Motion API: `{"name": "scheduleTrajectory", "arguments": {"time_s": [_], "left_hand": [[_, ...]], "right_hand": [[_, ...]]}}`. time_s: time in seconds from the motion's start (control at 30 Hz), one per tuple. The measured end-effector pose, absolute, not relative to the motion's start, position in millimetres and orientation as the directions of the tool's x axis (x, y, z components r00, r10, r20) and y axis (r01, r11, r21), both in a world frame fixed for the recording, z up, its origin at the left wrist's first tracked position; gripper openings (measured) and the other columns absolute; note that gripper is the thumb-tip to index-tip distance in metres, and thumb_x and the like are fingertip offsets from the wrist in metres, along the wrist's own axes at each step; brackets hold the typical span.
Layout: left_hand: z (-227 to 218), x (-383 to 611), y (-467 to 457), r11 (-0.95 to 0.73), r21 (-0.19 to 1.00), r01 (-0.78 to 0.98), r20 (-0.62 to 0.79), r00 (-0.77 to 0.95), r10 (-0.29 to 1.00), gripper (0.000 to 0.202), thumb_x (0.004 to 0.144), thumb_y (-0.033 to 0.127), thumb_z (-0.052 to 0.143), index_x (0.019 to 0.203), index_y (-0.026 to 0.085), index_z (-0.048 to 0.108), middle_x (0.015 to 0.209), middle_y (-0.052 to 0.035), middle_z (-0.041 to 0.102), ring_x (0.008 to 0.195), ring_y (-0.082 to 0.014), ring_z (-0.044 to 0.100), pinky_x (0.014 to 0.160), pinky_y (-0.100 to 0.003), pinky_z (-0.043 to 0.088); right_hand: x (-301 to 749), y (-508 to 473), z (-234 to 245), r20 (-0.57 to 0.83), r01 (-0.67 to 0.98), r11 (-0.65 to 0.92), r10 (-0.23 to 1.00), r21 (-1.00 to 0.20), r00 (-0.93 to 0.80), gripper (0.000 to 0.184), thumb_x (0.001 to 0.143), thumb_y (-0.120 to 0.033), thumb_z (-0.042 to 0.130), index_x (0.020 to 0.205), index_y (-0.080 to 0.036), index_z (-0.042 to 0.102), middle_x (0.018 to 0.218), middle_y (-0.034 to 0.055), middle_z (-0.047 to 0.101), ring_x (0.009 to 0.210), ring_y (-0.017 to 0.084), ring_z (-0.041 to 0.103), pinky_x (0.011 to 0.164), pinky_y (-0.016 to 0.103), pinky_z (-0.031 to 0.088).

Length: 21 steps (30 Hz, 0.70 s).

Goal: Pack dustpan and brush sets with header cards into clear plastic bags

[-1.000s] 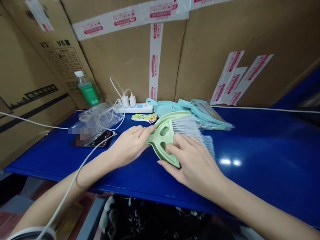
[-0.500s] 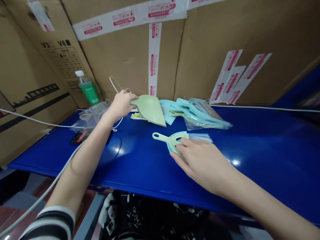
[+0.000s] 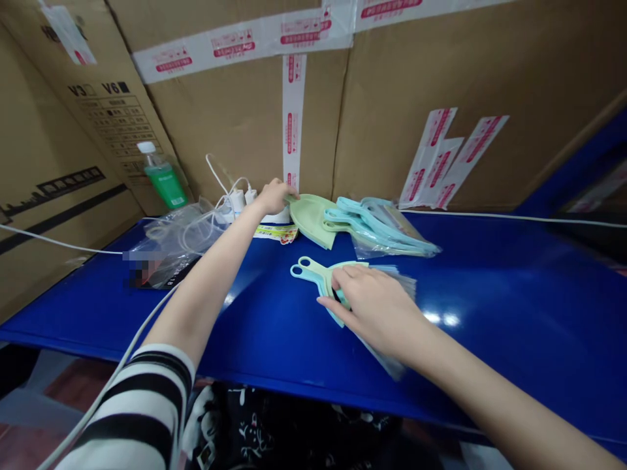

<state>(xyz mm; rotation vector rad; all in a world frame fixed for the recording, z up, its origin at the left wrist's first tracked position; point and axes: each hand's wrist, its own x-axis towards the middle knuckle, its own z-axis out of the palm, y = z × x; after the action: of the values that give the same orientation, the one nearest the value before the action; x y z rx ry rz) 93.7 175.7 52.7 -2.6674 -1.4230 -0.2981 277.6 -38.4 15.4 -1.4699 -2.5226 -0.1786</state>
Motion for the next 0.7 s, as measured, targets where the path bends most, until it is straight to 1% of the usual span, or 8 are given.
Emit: {"name": "scheduleTrajectory", "arguments": {"time_s": [0.03,0.13,0.23,0.4,0.53,0.6,0.63,0.7], "left_hand": [[49.6,96.9,178.1,-0.563,0.003,0.826,0.215,0.550,0.807,0.051,0.073,-0.001,0.049,0.114,0.021,0.068,0.117,-0.0082,0.069,0.119,-0.0267,0.052,0.100,-0.045,0.042],[41.0,104.4,183.3,-0.584,0.006,0.812,0.204,0.570,0.796,0.054,0.072,-0.004,0.047,0.116,0.021,0.067,0.119,-0.0071,0.068,0.117,-0.0228,0.056,0.102,-0.039,0.043],[33.9,108.0,183.8,-0.588,0.007,0.809,0.218,0.573,0.790,0.057,0.071,-0.005,0.044,0.117,0.019,0.066,0.125,-0.0086,0.065,0.121,-0.0230,0.055,0.104,-0.039,0.042],[28.1,108.7,172.0,-0.573,0.018,0.819,0.319,0.539,0.780,0.058,0.073,-0.006,0.040,0.119,0.020,0.063,0.133,-0.0112,0.059,0.128,-0.0285,0.048,0.104,-0.052,0.040],[34.8,119.9,152.7,-0.564,0.039,0.825,0.465,0.485,0.741,0.055,0.083,-0.003,0.030,0.129,0.014,0.055,0.131,-0.0158,0.057,0.124,-0.0288,0.049,0.100,-0.048,0.042],[40.7,133.8,141.3,-0.595,0.037,0.803,0.505,0.499,0.704,0.050,0.089,0.002,0.030,0.134,0.013,0.050,0.130,-0.0148,0.056,0.122,-0.0259,0.050,0.102,-0.042,0.041],[43.3,142.6,135.7,-0.631,0.027,0.775,0.515,0.531,0.673,0.047,0.092,0.006,0.032,0.134,0.015,0.050,0.129,-0.0130,0.057,0.120,-0.0240,0.051,0.103,-0.039,0.040],[46.5,162.2,126.2,-0.767,-0.065,0.639,0.496,0.687,0.530,0.043,0.094,0.011,0.038,0.135,0.016,0.048,0.130,-0.0123,0.055,0.120,-0.0240,0.050,0.102,-0.038,0.040]], "right_hand": [[277.5,-36.9,12.4,0.273,0.854,0.521,0.825,-0.023,-0.496,0.023,0.090,-0.033,0.058,0.098,-0.013,0.065,0.084,0.0103,0.067,0.079,0.026,0.062,0.073,0.040,0.050],[276.8,-33.3,3.7,0.320,0.803,0.596,0.767,-0.030,-0.557,0.043,0.088,-0.038,0.061,0.124,-0.014,0.058,0.112,0.0173,0.064,0.099,0.032,0.058,0.081,0.047,0.050],[276.6,-30.8,-2.1,0.273,0.784,0.621,0.755,-0.009,-0.596,0.050,0.089,-0.039,0.058,0.133,-0.016,0.054,0.136,0.0217,0.052,0.119,0.039,0.049,0.089,0.056,0.046],[279.1,-28.1,-3.4,0.203,0.793,0.609,0.779,-0.024,-0.593,0.044,0.091,-0.031,0.052,0.131,-0.014,0.057,0.133,0.0198,0.055,0.115,0.035,0.053,0.092,0.056,0.046],[279.8,-28.7,-3.4,0.181,0.794,0.608,0.780,0.006,-0.599,0.042,0.091,-0.028,0.051,0.130,-0.013,0.057,0.136,0.0197,0.055,0.120,0.036,0.052,0.095,0.056,0.045],[279.6,-29.5,-1.3,0.190,0.787,0.617,0.772,0.009,-0.607,0.043,0.091,-0.029,0.054,0.130,-0.013,0.057,0.138,0.0203,0.053,0.124,0.037,0.049,0.097,0.056,0.044],[280.0,-29.5,1.2,0.211,0.779,0.627,0.762,0.002,-0.613,0.043,0.091,-0.031,0.055,0.130,-0.014,0.058,0.138,0.0200,0.053,0.126,0.037,0.047,0.097,0.056,0.044],[283.0,-27.7,9.2,0.285,0.754,0.655,0.731,-0.038,-0.621,0.037,0.092,-0.033,0.054,0.124,-0.017,0.061,0.135,0.0175,0.056,0.124,0.035,0.049,0.095,0.054,0.046]]}}
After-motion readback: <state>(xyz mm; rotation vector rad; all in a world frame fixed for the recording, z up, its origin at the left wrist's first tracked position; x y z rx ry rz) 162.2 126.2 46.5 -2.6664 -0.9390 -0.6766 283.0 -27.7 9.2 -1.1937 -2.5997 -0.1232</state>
